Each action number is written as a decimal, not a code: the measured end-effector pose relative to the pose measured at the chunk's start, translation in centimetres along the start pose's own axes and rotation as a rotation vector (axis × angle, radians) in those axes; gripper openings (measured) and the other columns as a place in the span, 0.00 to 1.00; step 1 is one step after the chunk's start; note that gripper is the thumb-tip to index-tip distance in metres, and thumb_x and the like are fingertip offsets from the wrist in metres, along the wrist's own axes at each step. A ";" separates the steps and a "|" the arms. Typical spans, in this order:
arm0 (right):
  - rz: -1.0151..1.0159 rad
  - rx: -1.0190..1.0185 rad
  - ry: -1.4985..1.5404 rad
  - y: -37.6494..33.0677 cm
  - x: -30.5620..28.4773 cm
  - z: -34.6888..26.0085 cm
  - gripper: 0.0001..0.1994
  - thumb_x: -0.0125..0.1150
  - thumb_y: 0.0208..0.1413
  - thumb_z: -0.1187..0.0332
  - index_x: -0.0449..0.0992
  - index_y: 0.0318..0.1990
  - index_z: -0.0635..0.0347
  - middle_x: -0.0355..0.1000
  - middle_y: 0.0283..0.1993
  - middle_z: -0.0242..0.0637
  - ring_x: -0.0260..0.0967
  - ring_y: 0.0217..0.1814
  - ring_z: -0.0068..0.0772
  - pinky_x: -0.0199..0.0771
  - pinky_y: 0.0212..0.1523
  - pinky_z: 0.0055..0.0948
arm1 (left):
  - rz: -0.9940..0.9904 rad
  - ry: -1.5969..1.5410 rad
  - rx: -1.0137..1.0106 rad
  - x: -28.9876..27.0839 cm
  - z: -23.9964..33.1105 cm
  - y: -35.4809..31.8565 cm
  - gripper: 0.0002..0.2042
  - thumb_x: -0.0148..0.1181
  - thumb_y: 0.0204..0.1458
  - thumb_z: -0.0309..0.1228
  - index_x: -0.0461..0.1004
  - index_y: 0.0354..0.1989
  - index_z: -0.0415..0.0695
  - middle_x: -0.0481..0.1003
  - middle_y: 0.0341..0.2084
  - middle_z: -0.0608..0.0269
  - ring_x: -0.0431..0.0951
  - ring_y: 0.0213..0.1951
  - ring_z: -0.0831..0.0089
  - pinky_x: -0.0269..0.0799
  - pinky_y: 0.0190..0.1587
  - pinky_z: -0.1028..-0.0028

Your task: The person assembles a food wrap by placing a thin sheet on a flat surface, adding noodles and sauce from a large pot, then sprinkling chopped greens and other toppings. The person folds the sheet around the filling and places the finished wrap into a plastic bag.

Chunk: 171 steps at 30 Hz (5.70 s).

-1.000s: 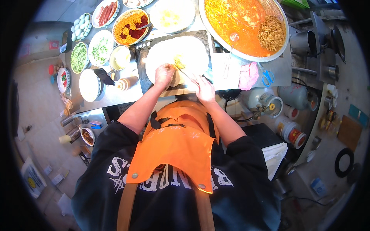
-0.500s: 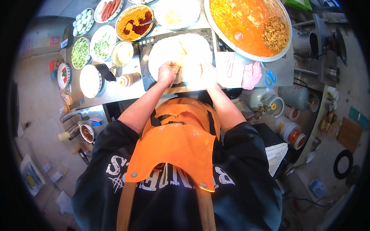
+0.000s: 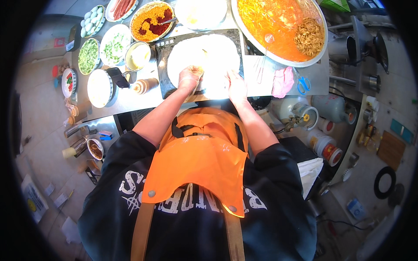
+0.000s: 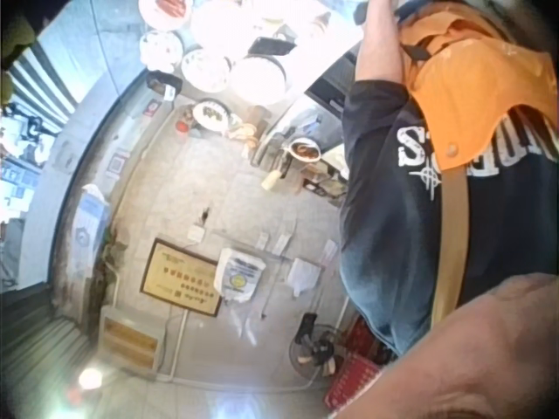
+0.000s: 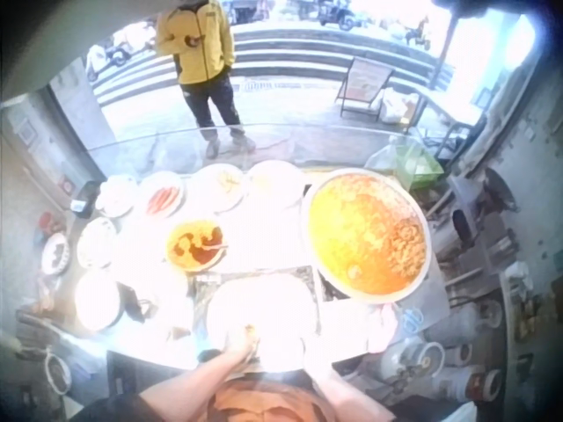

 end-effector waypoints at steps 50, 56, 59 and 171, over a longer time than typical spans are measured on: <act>-0.034 0.540 1.002 2.9 -23.9 11.4 0.17 0.65 0.68 0.73 0.80 0.63 0.63 0.78 0.38 0.23 0.58 0.24 0.10 0.56 0.24 0.16 | -0.651 0.105 -0.436 23.4 14.1 1.6 0.22 0.62 0.66 0.50 0.77 0.50 0.40 0.82 0.39 0.53 0.86 0.41 0.60 0.83 0.43 0.60; 0.081 0.535 1.000 1.4 -25.5 16.7 0.18 0.66 0.67 0.74 0.80 0.63 0.64 0.73 0.32 0.19 0.57 0.23 0.09 0.56 0.24 0.16 | -0.188 1.398 0.536 20.4 23.3 -0.2 0.10 0.54 0.63 0.29 0.82 0.42 0.41 0.85 0.34 0.51 0.88 0.37 0.52 0.84 0.38 0.57; 0.104 0.541 0.983 1.7 -25.0 17.5 0.17 0.67 0.66 0.75 0.80 0.62 0.64 0.73 0.32 0.20 0.56 0.22 0.08 0.54 0.23 0.16 | -0.267 1.447 0.506 17.9 26.9 -0.3 0.11 0.55 0.60 0.27 0.84 0.41 0.40 0.85 0.37 0.47 0.88 0.41 0.50 0.84 0.42 0.57; -0.303 0.054 -0.605 16.0 -29.7 7.3 0.23 0.75 0.54 0.57 0.80 0.53 0.60 0.83 0.49 0.49 0.83 0.51 0.52 0.83 0.53 0.49 | -0.454 -0.336 -0.008 10.2 25.9 8.0 0.18 0.59 0.69 0.37 0.78 0.60 0.39 0.65 0.21 0.76 0.57 0.18 0.85 0.50 0.21 0.78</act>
Point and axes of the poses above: each hand's wrist, its own y-axis towards the middle knuckle, its own x-axis out of the palm, z = x × y, the point moved 2 cm from there along y, towards the middle knuckle
